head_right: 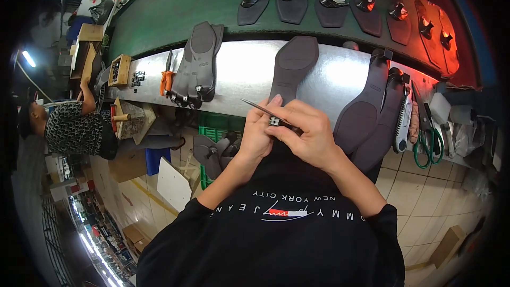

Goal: Manually assemble and secure the heel components to the shoe soles using tools.

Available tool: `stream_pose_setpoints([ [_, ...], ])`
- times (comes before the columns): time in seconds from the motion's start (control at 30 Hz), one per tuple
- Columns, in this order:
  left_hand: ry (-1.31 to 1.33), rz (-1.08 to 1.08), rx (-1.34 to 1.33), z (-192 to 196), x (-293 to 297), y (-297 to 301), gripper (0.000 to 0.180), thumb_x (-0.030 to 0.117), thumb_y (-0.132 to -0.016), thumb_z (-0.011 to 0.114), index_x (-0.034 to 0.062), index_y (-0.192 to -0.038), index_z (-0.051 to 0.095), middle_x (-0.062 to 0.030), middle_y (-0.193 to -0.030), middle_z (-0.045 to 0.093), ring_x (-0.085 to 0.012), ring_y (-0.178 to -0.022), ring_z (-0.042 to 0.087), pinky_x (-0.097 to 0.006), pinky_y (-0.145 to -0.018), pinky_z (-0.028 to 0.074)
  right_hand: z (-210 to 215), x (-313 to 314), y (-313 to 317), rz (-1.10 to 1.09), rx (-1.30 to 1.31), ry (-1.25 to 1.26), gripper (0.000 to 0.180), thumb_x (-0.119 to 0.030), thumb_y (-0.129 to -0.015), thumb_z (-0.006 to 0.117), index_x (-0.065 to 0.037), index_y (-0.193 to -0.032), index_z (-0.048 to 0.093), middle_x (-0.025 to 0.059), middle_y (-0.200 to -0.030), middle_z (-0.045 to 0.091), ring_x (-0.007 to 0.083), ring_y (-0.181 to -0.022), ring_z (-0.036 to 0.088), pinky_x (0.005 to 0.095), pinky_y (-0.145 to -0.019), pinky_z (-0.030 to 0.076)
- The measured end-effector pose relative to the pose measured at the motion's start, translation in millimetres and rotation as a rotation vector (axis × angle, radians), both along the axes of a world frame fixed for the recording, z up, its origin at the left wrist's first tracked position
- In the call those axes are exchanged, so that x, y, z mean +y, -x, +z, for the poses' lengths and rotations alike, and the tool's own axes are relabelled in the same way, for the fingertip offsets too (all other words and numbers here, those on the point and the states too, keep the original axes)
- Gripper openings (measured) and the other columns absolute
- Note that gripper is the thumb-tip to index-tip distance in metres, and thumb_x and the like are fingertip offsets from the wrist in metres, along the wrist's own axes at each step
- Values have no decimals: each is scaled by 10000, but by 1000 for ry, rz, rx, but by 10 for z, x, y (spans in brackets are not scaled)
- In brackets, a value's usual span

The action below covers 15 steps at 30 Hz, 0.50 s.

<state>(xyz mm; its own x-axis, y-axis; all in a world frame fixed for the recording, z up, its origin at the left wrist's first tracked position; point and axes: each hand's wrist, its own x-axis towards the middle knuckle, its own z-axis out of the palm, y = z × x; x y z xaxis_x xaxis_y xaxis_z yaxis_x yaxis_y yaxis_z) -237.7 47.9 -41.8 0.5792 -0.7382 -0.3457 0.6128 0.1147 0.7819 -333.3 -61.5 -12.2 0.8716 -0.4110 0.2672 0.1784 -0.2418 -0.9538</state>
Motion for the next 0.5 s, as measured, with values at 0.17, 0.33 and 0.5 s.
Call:
stream_pose_setpoints([
  [0.17, -33, 141, -51, -30, -2, 85, 186, 147, -981, 522, -11, -990, 617, -26, -852, 620, -82, -865, 561, -221, -821, 450, -1, 141, -53, -86, -95, 86, 369, 22, -744, 721, -11, -1107, 670, 88, -789, 628, 154, -646, 572, 268, -569, 451],
  [0.33, -7, 68, -274, 92, -50, -119, 194, 155, -979, 525, -12, -982, 624, -23, -873, 634, -73, -839, 578, -211, -755, 472, 138, 101, -42, -110, -55, 75, 422, 17, -734, 731, -25, -1148, 659, 52, -802, 594, 119, -618, 531, 245, -543, 424],
  [0.5, -117, 163, -519, 794, 264, -832, 275, 217, -948, 584, -27, -1069, 622, -82, -883, 678, -106, -648, 623, -247, -548, 548, 383, -221, 121, -223, 100, -46, 399, -44, -937, 452, -13, -1328, 526, 7, -831, 444, 64, -673, 405, 203, -582, 342],
])
